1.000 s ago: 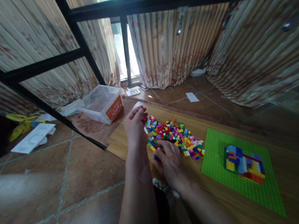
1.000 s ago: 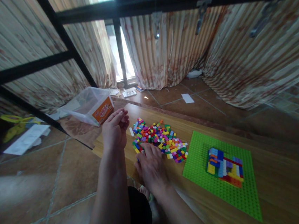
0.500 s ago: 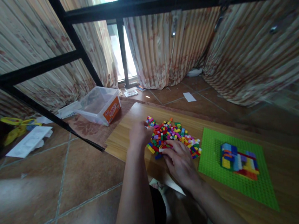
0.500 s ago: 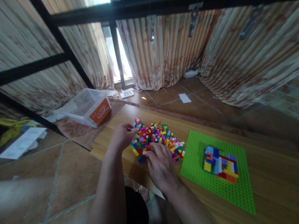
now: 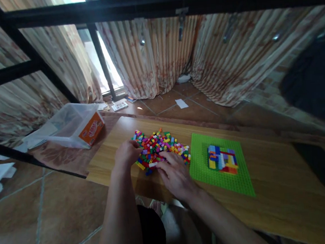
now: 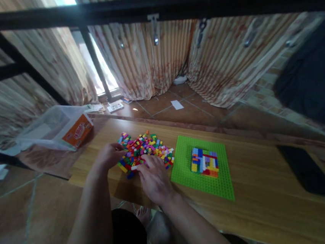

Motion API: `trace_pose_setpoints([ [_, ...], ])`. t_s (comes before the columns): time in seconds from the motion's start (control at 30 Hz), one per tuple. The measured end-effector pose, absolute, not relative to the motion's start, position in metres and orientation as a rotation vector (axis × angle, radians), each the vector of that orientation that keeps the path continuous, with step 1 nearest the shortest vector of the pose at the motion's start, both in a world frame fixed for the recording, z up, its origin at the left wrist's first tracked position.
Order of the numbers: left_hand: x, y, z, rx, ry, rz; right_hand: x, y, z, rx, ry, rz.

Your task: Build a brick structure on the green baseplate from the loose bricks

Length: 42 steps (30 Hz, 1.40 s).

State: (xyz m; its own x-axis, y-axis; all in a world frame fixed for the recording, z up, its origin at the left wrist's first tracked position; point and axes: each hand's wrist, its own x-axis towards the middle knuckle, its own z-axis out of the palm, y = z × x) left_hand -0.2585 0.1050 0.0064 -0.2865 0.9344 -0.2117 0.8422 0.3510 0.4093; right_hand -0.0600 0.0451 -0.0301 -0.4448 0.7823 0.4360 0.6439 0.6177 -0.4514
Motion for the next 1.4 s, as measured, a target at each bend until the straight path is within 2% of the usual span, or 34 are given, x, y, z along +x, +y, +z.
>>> trace_pose_setpoints([
  [0.67,-0.263,0.114,0.003,1.635,2.138,0.253,-0.048,0.052,-0.025,-1.16,-2.265,0.288],
  [1.23,-0.257,0.101,0.015,1.587,2.12,0.396,-0.045,0.053,-0.022,-1.136,-2.161,0.369],
  [1.4,-0.241,0.09,0.031,1.619,1.734,0.592,-0.035,0.057,-0.01,-1.156,-2.062,0.37],
])
